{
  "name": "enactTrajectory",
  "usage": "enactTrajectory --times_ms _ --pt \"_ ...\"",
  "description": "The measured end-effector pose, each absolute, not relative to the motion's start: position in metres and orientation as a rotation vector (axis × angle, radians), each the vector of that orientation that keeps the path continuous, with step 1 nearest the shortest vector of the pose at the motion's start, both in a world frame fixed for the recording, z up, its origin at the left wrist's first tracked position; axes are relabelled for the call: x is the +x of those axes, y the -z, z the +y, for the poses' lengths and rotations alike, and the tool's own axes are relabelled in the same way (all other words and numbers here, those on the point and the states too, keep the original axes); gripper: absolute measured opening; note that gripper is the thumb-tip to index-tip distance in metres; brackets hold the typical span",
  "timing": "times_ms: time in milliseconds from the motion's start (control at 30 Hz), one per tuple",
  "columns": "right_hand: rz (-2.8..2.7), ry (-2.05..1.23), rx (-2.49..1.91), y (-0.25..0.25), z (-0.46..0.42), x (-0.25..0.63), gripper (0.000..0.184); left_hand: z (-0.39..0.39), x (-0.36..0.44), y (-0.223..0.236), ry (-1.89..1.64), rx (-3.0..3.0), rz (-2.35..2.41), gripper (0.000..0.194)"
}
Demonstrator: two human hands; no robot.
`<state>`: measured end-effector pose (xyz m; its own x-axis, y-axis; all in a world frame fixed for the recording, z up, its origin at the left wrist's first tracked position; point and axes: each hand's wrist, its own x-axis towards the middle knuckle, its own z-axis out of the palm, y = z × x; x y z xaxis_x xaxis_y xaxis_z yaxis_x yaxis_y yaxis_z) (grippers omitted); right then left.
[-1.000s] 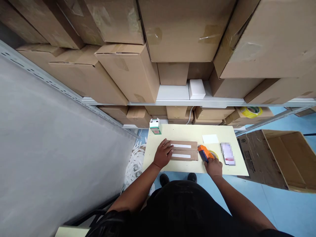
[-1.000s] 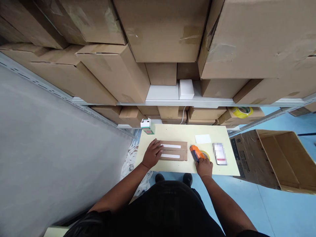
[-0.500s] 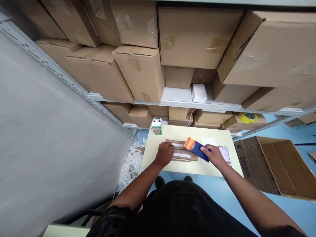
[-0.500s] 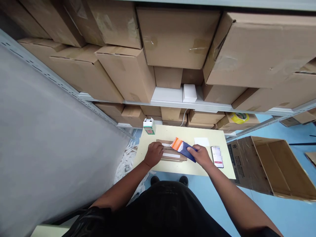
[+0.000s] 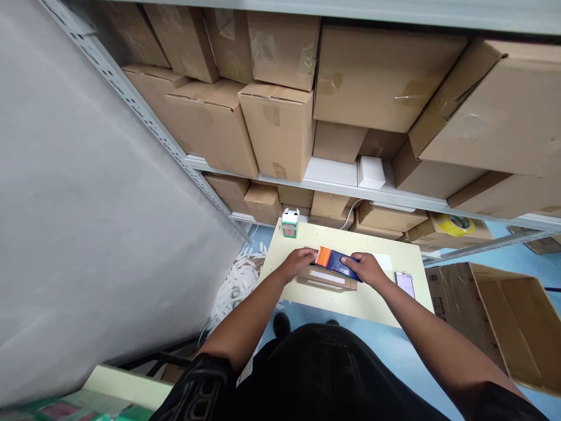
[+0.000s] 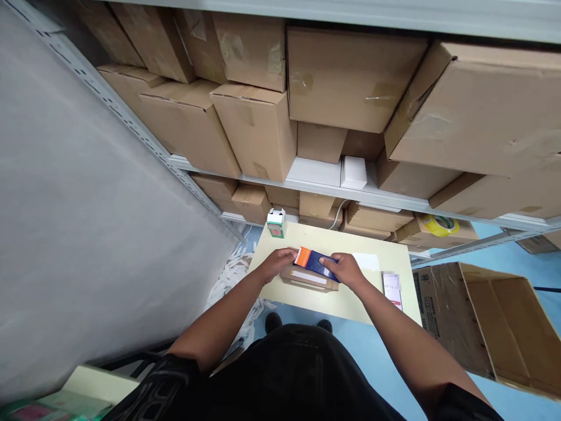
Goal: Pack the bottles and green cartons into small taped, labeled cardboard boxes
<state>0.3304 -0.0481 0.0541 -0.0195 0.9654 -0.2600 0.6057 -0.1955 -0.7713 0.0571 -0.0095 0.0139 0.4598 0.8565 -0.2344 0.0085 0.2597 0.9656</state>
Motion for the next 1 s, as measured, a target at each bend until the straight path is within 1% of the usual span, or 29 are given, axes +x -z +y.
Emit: enactTrajectory --times_ms 167,333,500,567,767,1000 --pt "-1.656 -1.122 -1.808 -0.058 -0.047 0.329 0.067 -0.007 0.056 -0.008 -0.710 1.017 0.926 0.053" --pt "-1.681 -1.141 -1.792 -0.059 -0.047 0.330 0.067 -0.006 0.056 -0.011 -0.651 0.978 0.949 0.040" --pt "-1.687 -1.147 -1.771 -0.060 -0.048 0.331 0.066 -0.008 0.059 -0.018 -0.644 0.973 0.952 0.033" --pt "-1.700 -1.144 -1.758 -0.059 -0.049 0.331 0.066 -0.009 0.059 -0.019 -0.652 0.981 0.964 0.033" --pt "-1.673 -1.164 -1.759 -0.054 -0.049 0.333 0.067 -0.011 0.061 -0.017 -0.675 0.969 0.971 0.042" --pt "-1.697 -1.181 -1.769 -0.055 -0.049 0.334 0.067 -0.014 0.061 -0.017 -0.650 0.997 0.963 0.036"
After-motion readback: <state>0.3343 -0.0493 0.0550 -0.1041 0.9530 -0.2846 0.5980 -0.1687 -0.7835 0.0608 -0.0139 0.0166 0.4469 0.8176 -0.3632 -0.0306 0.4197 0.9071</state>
